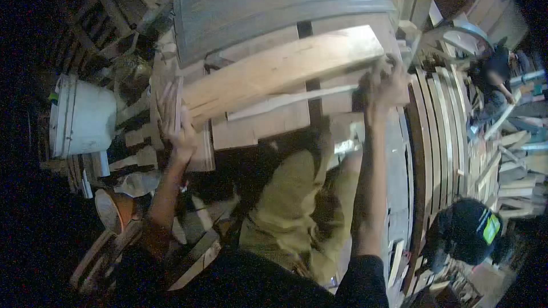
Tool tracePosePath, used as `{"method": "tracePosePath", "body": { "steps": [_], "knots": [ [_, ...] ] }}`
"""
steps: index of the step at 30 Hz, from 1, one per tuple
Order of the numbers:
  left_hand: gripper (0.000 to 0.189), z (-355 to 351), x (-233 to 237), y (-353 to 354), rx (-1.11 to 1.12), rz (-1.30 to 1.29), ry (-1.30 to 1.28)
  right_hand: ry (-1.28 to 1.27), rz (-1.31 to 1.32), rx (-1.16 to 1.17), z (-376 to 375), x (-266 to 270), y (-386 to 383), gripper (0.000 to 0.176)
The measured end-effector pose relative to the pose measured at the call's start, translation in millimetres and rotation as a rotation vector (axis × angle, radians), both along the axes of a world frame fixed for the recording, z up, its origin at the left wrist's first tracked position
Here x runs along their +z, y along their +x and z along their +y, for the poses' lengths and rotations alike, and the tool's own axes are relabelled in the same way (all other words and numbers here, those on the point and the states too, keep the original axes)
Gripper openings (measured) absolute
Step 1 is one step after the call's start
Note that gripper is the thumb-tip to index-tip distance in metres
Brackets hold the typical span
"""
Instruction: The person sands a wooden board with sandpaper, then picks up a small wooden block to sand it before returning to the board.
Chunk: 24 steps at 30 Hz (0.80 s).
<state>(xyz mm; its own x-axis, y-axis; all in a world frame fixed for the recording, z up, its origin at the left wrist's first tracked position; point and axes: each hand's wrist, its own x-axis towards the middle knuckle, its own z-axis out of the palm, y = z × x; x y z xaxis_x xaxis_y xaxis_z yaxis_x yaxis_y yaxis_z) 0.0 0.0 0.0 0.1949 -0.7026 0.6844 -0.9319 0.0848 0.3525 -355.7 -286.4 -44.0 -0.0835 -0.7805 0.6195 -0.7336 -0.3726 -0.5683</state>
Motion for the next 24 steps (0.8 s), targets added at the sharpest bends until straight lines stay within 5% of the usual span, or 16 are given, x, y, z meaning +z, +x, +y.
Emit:
{"method": "tracePosePath", "body": {
  "steps": [7, 24],
  "knots": [
    [0.038, 10.2, -10.5, -13.1, 0.008, -0.037, -0.088, -0.067, 0.25, -0.108, 34.7, 2.9, -25.0, 0.045],
    [0.039, 13.0, -3.4, -18.9, 0.073, -0.011, -0.018, 0.019, 0.188, -0.091, 40.2, 5.6, -20.0, 0.046]
  ]
}}
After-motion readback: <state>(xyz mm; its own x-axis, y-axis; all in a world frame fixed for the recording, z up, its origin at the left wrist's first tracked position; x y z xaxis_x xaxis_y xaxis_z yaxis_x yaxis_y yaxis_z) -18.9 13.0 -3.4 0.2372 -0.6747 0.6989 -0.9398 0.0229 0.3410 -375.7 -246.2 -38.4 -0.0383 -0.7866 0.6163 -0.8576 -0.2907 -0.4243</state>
